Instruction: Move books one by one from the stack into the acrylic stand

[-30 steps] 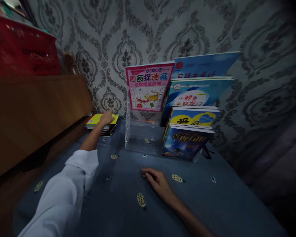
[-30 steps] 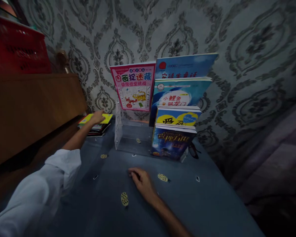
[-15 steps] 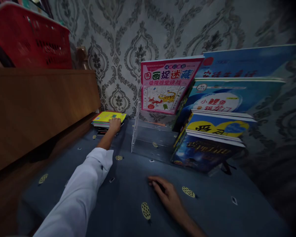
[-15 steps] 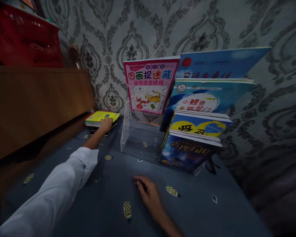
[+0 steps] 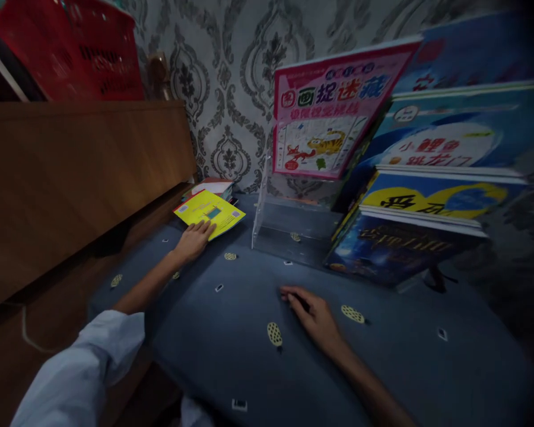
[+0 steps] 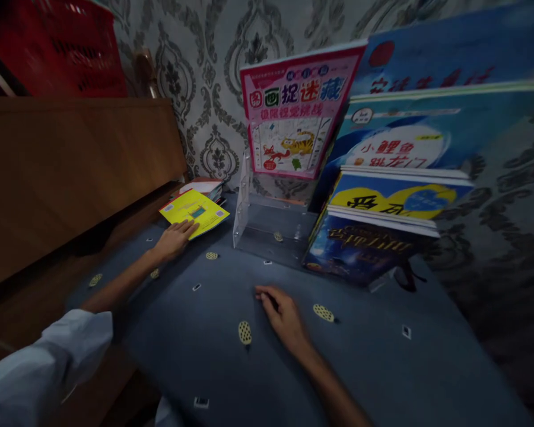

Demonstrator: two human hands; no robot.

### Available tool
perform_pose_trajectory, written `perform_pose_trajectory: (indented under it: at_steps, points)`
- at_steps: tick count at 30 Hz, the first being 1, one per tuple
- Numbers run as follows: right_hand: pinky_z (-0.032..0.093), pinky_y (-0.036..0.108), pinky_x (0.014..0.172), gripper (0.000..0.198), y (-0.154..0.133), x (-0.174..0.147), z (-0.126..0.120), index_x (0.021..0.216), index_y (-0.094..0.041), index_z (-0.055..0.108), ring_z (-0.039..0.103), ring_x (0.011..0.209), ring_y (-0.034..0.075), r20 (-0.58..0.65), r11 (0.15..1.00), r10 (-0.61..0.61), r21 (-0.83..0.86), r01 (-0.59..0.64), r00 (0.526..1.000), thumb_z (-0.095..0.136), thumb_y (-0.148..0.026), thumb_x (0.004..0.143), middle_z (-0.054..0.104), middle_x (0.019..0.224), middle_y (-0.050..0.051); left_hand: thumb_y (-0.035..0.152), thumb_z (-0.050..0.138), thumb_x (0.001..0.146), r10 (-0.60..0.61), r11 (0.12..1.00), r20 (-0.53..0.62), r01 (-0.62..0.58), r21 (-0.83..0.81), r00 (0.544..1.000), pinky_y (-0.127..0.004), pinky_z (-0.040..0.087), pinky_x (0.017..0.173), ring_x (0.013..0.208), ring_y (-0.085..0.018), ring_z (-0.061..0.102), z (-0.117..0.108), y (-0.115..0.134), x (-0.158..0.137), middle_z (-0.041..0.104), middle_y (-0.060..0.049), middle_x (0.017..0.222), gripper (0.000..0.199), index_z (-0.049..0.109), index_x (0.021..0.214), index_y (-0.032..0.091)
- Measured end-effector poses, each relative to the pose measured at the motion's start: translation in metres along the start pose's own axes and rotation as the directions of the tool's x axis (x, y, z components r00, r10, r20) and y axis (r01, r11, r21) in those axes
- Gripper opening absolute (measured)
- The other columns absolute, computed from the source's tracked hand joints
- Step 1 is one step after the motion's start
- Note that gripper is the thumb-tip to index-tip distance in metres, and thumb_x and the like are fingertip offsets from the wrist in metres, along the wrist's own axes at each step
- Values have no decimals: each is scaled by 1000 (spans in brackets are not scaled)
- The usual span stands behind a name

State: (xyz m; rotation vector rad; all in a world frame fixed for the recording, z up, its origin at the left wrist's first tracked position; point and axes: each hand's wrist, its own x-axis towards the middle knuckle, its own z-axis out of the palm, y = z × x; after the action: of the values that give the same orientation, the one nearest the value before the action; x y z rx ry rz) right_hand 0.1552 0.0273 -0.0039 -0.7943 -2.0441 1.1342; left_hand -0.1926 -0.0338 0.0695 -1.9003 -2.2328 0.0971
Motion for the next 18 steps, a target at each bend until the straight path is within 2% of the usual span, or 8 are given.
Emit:
perform_pose_trajectory:
  at_steps: [2, 5, 7, 9, 11, 13, 15, 18]
  points:
    - [59, 42, 81, 37, 2, -1, 0, 100, -22, 76, 74, 84, 26, -3, 1000, -3, -5, 3, 1000, 53, -49, 88, 79, 93, 10, 15, 41, 96, 71, 997, 50, -69, -29, 996, -44, 33, 118, 146, -29, 40, 3, 11, -45, 43, -13, 157, 54, 44, 150, 19]
    - [60, 40, 78, 36, 6, -1, 1, 102, -22, 76, 74, 85, 26, 1, 1000, 3, -23, -3, 1000, 53, -47, 89, 78, 94, 9, 29, 44, 99, 254, 960, 90, -239, -148, 963, -41, 30, 120, 146, -25, 40, 0, 34, -108, 46, -8, 156, 50, 46, 149, 25]
    - [60, 39, 77, 36, 8, -1, 1, 102, -22, 76, 74, 85, 26, 11, 999, -3, -35, 3, 1000, 54, -47, 89, 78, 93, 9, 43, 49, 98, 329, 921, 92, -298, -250, 940, -41, 28, 122, 147, -23, 39, -6, 46, -136, 46, -4, 156, 51, 47, 148, 32]
    - [59, 39, 78, 36, 8, -1, 2, 103, -22, 76, 74, 84, 25, 10, 999, -14, -43, 15, 1000, 54, -47, 89, 78, 92, 8, 49, 54, 96, 335, 898, 95, -288, -333, 937, -38, 29, 122, 145, -22, 42, -12, 50, -146, 47, 0, 155, 52, 47, 147, 39]
    - [59, 39, 77, 36, 7, -1, 3, 103, -22, 76, 74, 83, 25, 0, 999, -20, -46, 20, 1000, 53, -47, 89, 78, 91, 9, 46, 52, 97, 296, 896, 82, -247, -368, 952, -37, 30, 121, 142, -21, 45, -15, 43, -141, 51, -1, 153, 49, 50, 145, 37]
    - [59, 38, 75, 35, 5, -2, 4, 104, -22, 75, 74, 84, 25, 1, 999, -16, -48, 16, 1000, 53, -45, 90, 79, 91, 9, 40, 45, 101, 203, 923, 54, -173, -343, 978, -40, 29, 121, 144, -23, 43, -11, 27, -126, 52, -6, 152, 46, 51, 145, 27]
    - [59, 38, 76, 34, 3, -3, 5, 104, -21, 75, 74, 85, 25, 10, 999, -12, -52, 13, 1000, 52, -42, 90, 79, 92, 9, 39, 41, 102, 13, 964, 51, 1, -265, 999, -46, 30, 120, 147, -27, 36, -1, 9, -106, 43, -13, 157, 47, 48, 145, 20]
    - [58, 39, 80, 34, 0, -5, 5, 105, -20, 75, 74, 86, 25, 7, 998, -16, -58, 17, 1000, 51, -39, 90, 79, 94, 9, 44, 43, 101, -251, 948, 121, 269, -172, 960, -49, 33, 116, 147, -33, 35, 20, -12, -84, 38, -19, 158, 55, 41, 148, 15]
